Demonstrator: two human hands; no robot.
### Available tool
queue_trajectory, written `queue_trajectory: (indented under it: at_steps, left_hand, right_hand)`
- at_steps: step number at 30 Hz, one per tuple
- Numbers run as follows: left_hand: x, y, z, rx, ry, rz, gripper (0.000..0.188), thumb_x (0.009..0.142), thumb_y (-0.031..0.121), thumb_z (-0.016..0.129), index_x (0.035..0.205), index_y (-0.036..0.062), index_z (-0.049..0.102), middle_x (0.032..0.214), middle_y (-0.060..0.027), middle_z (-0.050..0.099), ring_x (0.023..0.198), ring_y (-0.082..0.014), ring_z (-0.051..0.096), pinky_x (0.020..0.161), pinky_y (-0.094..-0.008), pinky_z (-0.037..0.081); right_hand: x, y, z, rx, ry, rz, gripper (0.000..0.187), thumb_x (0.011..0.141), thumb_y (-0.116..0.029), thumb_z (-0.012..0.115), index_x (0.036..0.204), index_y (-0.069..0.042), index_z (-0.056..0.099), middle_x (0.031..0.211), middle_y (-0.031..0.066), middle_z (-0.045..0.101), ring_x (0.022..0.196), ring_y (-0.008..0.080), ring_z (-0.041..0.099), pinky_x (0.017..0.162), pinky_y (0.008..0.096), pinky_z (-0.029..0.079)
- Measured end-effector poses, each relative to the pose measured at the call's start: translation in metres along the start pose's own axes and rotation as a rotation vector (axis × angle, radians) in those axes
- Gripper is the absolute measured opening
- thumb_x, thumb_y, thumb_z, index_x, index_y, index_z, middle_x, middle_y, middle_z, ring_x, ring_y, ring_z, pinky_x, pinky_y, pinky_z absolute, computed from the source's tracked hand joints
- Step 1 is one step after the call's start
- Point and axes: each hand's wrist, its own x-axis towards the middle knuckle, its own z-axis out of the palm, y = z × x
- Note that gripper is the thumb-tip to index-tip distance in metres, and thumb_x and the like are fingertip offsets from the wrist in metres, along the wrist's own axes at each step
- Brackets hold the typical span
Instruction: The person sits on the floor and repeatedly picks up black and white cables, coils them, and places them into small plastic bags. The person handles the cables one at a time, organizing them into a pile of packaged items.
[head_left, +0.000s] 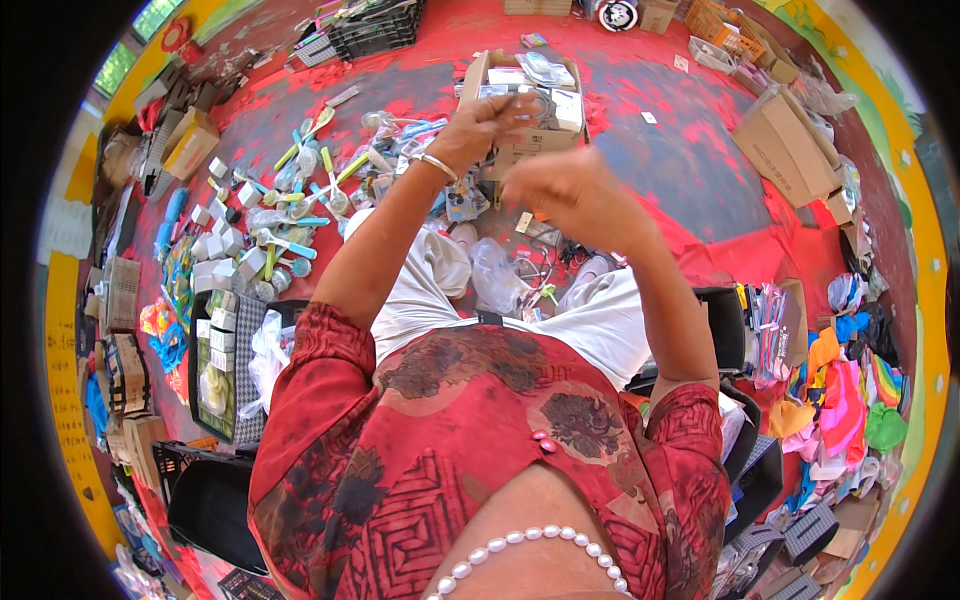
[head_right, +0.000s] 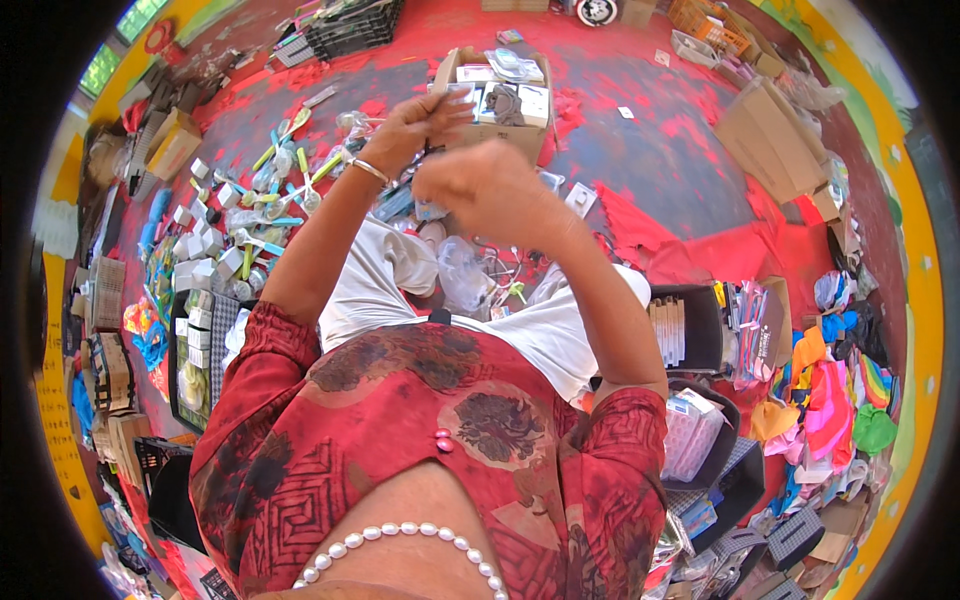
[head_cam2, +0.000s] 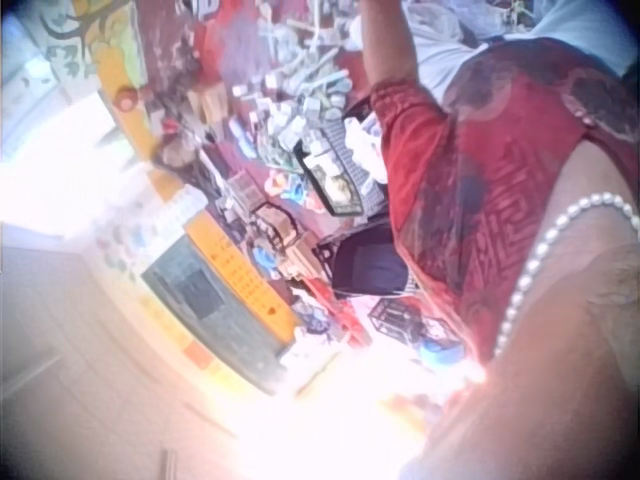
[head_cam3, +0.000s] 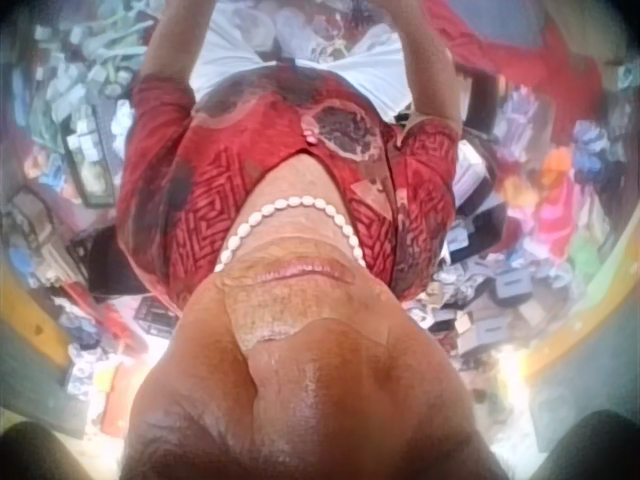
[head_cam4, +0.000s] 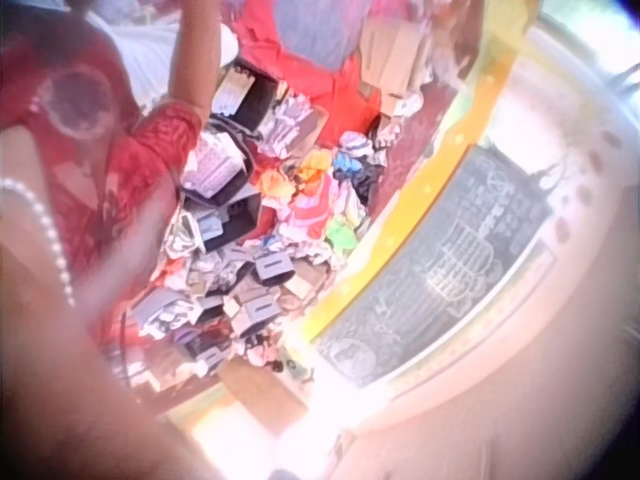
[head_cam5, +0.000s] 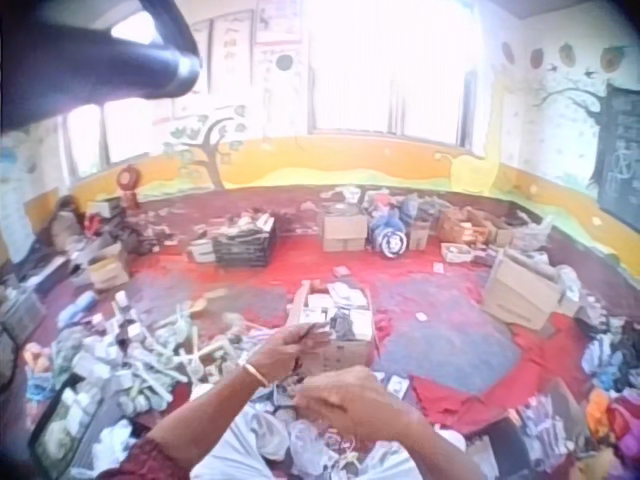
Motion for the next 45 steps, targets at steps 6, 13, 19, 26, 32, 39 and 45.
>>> queue_trajectory:
  at_steps: [6,13,19,26,32,39,45]
  left_hand:
    - [-0.023,0.013,0.025,-0.367,-0.410,-0.141,0.047,0.092,0.028,0.043,0.123,-0.0082,0.039,0.111,-0.0206,0.056,0.091,-0.0216,0.061,0.080,-0.0287,0.047]
    - [-0.028,0.024,0.032,-0.501,-0.374,-0.026,0.049,0.092,0.031,0.040,0.122,-0.0080,0.040,0.086,-0.0083,0.061,0.059,-0.0099,0.049,0.063,-0.0224,0.043]
    - [-0.020,0.019,0.027,-0.631,-0.134,-0.122,0.038,0.092,0.018,0.032,0.117,-0.0067,0.045,0.058,0.0057,0.033,0.050,-0.0055,0.024,0.050,-0.0188,0.026]
    - [-0.016,0.013,0.029,-0.689,-0.077,-0.109,0.033,0.094,0.016,0.032,0.110,-0.0071,0.049,0.058,0.0057,0.029,0.047,-0.0040,0.022,0.043,-0.0180,0.021]
    - [-0.006,0.005,0.024,-0.737,-0.071,-0.046,0.029,0.093,0.015,0.039,0.111,-0.0059,0.049,0.065,0.0032,0.043,0.048,-0.0040,0.025,0.042,-0.0173,0.023]
    - [0.002,-0.003,0.034,-0.197,0.130,0.001,0.035,0.091,0.015,0.045,0.120,-0.0058,0.044,0.107,-0.0092,0.060,0.075,-0.0106,0.054,0.060,-0.0183,0.042]
    - [-0.010,-0.008,0.035,0.944,-0.207,0.243,0.037,0.087,0.017,0.049,0.120,0.0007,0.045,0.113,-0.0167,0.053,0.107,-0.0275,0.048,0.093,-0.0364,0.036]
  right_hand:
    - [0.017,0.054,-0.056,-0.004,0.332,0.300,0.023,0.082,-0.023,0.060,0.084,-0.001,0.065,0.063,-0.0043,0.054,0.056,0.0035,0.044,0.050,0.0220,0.036]
    - [-0.003,0.114,-0.021,0.495,0.258,0.661,0.021,0.083,-0.027,0.060,0.074,-0.008,0.064,0.058,-0.0080,0.044,0.048,0.0005,0.034,0.043,0.0189,0.025]
    - [-0.022,0.118,0.008,0.530,0.459,0.684,0.024,0.084,-0.029,0.060,0.072,-0.009,0.063,0.054,-0.0084,0.042,0.044,-0.0001,0.028,0.040,0.0182,0.019]
    - [-0.027,0.136,0.016,0.462,0.492,0.549,0.024,0.087,-0.025,0.054,0.074,-0.007,0.063,0.056,-0.0076,0.046,0.046,0.0013,0.035,0.041,0.0190,0.026]
    - [-0.039,0.121,0.052,0.418,0.198,0.667,0.026,0.086,-0.024,0.053,0.076,-0.002,0.062,0.063,0.0026,0.057,0.059,0.0088,0.048,0.054,0.0257,0.039]
    - [-0.041,0.058,0.048,-0.164,0.111,0.343,0.019,0.083,-0.021,0.051,0.081,-0.003,0.056,0.074,0.0188,0.059,0.074,0.0368,0.057,0.063,0.0453,0.043]
    - [-0.033,0.045,0.016,-0.353,0.138,0.378,0.019,0.076,-0.024,0.056,0.082,-0.007,0.063,0.075,0.0141,0.061,0.070,0.0318,0.059,0.060,0.0390,0.046]
